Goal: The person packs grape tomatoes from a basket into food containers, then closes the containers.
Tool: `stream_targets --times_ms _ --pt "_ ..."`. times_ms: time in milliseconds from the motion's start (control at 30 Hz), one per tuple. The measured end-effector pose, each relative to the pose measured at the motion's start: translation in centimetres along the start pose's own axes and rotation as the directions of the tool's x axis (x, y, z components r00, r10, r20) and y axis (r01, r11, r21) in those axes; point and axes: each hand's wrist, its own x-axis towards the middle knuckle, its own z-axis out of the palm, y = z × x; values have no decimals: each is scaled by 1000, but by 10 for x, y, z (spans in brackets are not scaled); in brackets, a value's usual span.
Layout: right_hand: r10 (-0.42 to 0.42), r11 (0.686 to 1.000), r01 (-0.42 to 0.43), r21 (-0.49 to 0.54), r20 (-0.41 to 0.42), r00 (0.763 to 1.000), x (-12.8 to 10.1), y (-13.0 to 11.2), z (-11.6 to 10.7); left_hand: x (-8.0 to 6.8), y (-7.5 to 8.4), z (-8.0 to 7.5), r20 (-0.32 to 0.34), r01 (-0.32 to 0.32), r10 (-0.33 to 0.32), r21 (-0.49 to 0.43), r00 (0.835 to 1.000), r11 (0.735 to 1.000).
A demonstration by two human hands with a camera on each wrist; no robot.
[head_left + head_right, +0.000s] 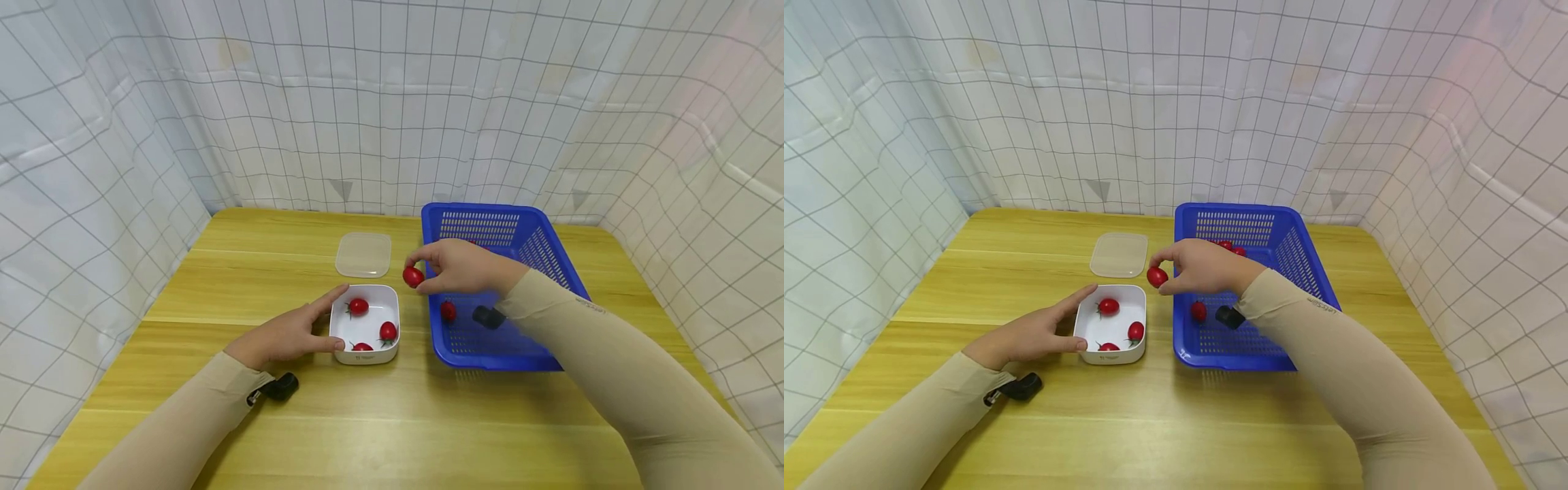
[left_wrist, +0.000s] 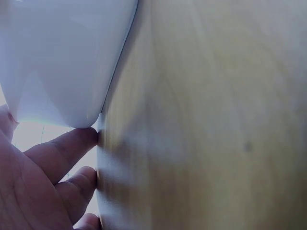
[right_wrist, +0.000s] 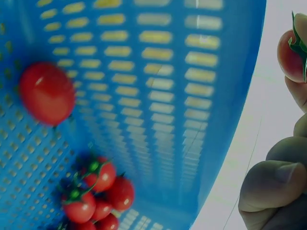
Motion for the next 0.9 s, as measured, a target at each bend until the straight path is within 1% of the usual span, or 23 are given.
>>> stream_targets --times_ms 300,467,533,667,733,900 --pt "-57 997 61 -47 82 995 20 -37 9 0 -2 0 8 14 -14 4 1000 1000" --pt "-118 987 129 -94 109 987 30 -49 15 0 -3 0 0 11 -11 16 1000 1000" --pt "-130 983 144 -118 117 985 33 -52 17 0 -3 0 -2 11 -11 22 1000 1000" --pt "-117 981 134 -143 126 985 36 -55 18 0 -4 0 -2 11 -11 23 1000 1000" --pt "-102 983 118 -138 121 987 35 -55 18 0 -4 0 -2 8 -8 20 1000 1000" --pt "-53 992 62 -113 81 995 29 -50 11 0 -3 0 1 3 -3 11 1000 1000"
